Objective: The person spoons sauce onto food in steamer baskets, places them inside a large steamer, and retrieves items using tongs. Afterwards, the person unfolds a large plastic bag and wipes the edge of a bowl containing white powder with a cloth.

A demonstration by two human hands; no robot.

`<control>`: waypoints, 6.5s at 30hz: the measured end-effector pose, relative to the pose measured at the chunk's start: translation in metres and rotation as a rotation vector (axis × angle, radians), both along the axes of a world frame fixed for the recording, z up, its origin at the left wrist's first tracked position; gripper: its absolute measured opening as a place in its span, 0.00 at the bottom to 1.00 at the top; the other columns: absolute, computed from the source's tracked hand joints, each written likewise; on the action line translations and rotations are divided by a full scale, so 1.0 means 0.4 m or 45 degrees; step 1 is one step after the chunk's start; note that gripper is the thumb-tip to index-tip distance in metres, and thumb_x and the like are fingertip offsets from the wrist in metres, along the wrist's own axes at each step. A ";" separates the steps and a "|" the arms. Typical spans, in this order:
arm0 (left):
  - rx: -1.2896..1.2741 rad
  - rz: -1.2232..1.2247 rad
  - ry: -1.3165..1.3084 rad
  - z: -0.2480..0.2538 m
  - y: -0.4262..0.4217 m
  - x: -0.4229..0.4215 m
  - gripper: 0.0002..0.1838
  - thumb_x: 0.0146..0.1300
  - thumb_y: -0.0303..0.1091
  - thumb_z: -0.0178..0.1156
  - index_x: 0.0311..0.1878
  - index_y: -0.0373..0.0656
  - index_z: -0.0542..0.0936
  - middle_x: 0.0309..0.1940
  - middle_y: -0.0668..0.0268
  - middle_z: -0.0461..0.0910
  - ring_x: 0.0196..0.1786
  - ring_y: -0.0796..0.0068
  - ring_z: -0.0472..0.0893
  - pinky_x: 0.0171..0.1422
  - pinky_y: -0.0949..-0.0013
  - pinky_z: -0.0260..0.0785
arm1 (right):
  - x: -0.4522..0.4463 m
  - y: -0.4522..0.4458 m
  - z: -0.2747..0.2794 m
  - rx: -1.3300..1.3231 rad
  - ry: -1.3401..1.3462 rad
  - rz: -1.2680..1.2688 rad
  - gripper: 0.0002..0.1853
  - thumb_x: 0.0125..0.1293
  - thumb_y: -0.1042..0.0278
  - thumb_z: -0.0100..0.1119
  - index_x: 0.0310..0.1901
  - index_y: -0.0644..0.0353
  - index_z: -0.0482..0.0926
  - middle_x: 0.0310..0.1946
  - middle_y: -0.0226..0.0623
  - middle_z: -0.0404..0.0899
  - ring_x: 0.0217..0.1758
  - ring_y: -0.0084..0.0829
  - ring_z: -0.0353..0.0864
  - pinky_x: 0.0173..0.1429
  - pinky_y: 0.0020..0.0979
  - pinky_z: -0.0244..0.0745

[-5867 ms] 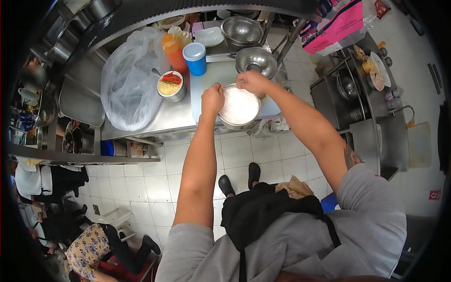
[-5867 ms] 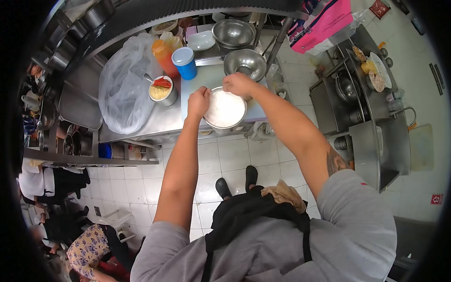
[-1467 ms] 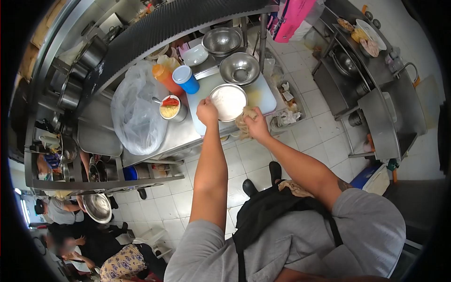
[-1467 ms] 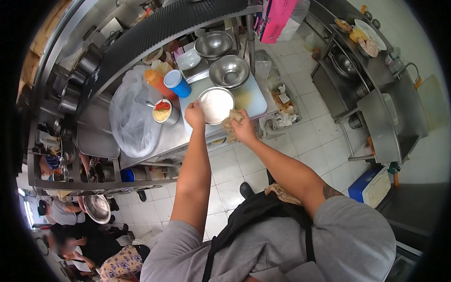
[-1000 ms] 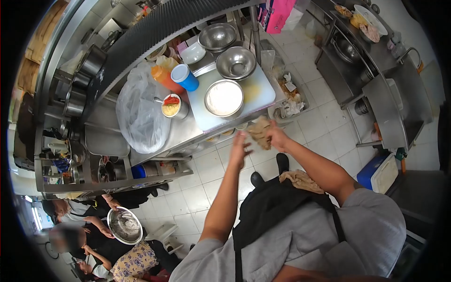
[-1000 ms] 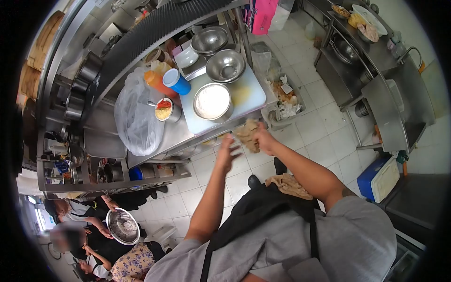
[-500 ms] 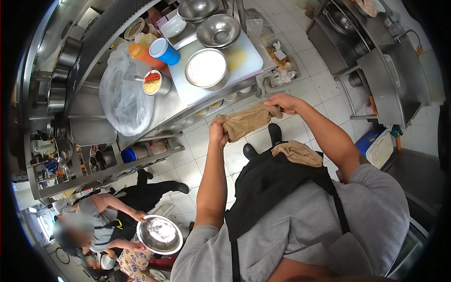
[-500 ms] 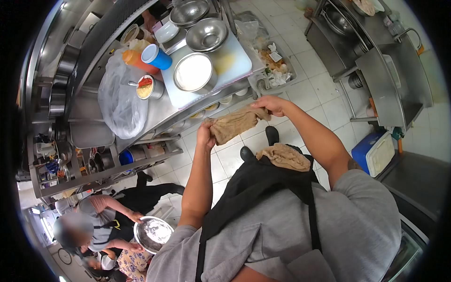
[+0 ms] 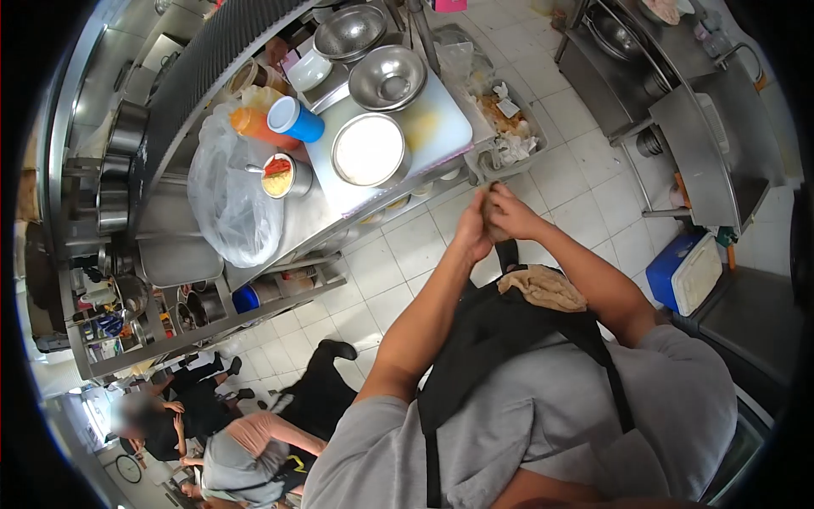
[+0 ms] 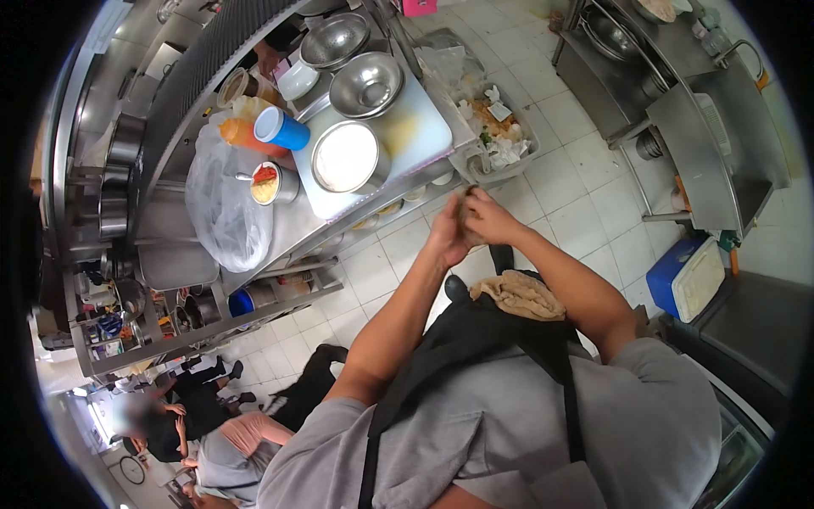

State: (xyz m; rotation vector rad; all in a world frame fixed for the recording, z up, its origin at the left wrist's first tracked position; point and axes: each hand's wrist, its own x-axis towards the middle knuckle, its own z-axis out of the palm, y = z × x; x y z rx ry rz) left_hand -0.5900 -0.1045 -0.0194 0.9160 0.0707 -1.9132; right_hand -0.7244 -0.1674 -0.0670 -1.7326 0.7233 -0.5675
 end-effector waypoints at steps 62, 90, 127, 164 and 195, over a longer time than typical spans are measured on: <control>-0.321 0.200 -2.029 0.083 -0.160 0.837 0.18 0.72 0.37 0.51 0.51 0.31 0.80 0.45 0.60 0.82 0.47 0.72 0.78 0.55 0.70 0.68 | 0.647 -0.165 0.085 -0.060 -0.210 -0.920 0.12 0.69 0.65 0.48 0.41 0.65 0.77 0.42 0.56 0.76 0.47 0.55 0.75 0.50 0.47 0.71; -0.293 0.247 -2.294 0.053 -0.109 0.828 0.17 0.71 0.38 0.54 0.47 0.31 0.80 0.37 0.59 0.83 0.38 0.71 0.78 0.46 0.67 0.70 | 0.737 -0.027 0.048 -0.096 -0.300 -1.232 0.12 0.69 0.71 0.46 0.51 0.65 0.72 0.47 0.55 0.72 0.50 0.55 0.73 0.54 0.47 0.69; 0.387 0.915 -1.515 0.062 -0.002 0.622 0.21 0.70 0.42 0.50 0.60 0.40 0.70 0.35 0.61 0.77 0.29 0.70 0.77 0.24 0.66 0.69 | 0.664 0.170 0.020 0.009 -0.345 -0.909 0.10 0.66 0.75 0.47 0.47 0.69 0.65 0.47 0.60 0.66 0.51 0.60 0.69 0.56 0.50 0.66; -0.123 0.362 -2.339 0.053 -0.079 0.804 0.17 0.71 0.37 0.49 0.45 0.31 0.79 0.36 0.52 0.82 0.37 0.60 0.80 0.45 0.62 0.70 | 0.738 -0.073 0.080 -0.070 -0.313 -1.109 0.11 0.65 0.70 0.50 0.46 0.67 0.71 0.45 0.59 0.73 0.50 0.57 0.73 0.54 0.49 0.68; 0.295 0.747 -1.626 0.129 -0.055 0.664 0.19 0.72 0.44 0.50 0.55 0.39 0.75 0.29 0.64 0.77 0.27 0.72 0.75 0.29 0.70 0.69 | 0.718 0.213 0.012 0.324 -0.015 -0.251 0.12 0.70 0.67 0.47 0.46 0.67 0.72 0.39 0.50 0.75 0.44 0.52 0.77 0.48 0.45 0.71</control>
